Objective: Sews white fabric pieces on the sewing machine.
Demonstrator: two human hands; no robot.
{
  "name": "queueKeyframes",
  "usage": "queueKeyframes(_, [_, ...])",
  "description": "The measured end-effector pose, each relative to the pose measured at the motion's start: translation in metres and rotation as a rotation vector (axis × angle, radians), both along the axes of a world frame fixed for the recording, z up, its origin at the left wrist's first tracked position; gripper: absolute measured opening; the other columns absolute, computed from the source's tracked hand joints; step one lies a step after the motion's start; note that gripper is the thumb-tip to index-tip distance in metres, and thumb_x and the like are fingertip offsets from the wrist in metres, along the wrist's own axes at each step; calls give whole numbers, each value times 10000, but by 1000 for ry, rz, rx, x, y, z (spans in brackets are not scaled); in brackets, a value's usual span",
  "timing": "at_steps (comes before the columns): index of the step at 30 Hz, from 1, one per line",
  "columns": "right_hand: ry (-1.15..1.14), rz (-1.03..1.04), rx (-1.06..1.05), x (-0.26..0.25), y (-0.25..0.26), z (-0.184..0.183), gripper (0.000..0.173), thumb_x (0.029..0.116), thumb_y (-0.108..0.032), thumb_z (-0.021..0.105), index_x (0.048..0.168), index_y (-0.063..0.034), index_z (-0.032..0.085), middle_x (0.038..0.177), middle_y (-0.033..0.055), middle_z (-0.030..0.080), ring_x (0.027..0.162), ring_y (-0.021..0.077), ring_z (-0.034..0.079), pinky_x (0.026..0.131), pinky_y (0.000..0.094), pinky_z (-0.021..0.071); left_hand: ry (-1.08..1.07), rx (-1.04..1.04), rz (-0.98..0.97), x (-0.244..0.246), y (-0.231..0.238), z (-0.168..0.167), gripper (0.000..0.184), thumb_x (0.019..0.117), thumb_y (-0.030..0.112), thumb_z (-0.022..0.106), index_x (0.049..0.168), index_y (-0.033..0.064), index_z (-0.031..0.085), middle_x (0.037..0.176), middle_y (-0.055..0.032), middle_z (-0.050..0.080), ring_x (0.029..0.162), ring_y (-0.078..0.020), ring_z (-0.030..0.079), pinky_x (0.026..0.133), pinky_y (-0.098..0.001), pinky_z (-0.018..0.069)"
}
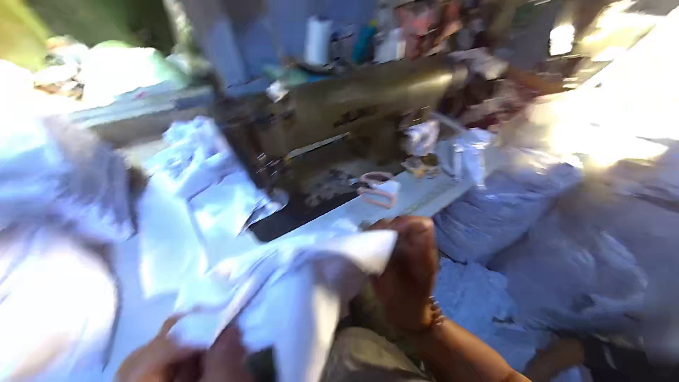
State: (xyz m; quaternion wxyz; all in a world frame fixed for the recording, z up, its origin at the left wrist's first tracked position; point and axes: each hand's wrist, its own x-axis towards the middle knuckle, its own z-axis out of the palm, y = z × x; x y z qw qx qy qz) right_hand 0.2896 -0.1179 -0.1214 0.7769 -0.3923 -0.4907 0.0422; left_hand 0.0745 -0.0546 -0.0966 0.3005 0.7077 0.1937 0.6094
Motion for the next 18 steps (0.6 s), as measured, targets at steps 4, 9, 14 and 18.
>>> queueKeyframes(4, [31,109,-114,-1,2,3,151,1048,-210,554,1160,-293,614,1012,-181,694,904,-54,657,805,157,558,-78,-57,-6,8,-2,-3,141,1028,235,618,1137,324,635,1065,247,657,969,122,610,846,-82,510])
queueKeyframes(9, [-82,645,-378,14,-14,12,703,908,-716,543,1445,-261,526,1273,-152,679,1141,-13,635,963,198,538,185,190,-155,-4,-24,-3,172,1068,257,543,967,138,615,940,-13,650,959,-104,630,921,-251,509])
queueKeyframes(14, [-556,918,-421,32,-42,36,385,964,-441,688,1121,-92,652,980,15,693,955,54,664,869,211,547,235,340,-332,10,-45,-2,125,1031,140,562,967,68,641,870,-108,620,686,-198,569,630,-282,487])
queueKeyframes(18, [-620,735,-379,37,-47,46,279,1044,-288,559,961,-40,658,917,72,703,949,104,677,884,252,540,243,99,-406,11,-43,-2,226,990,204,688,1071,-4,648,840,-107,665,723,-155,639,676,-227,535])
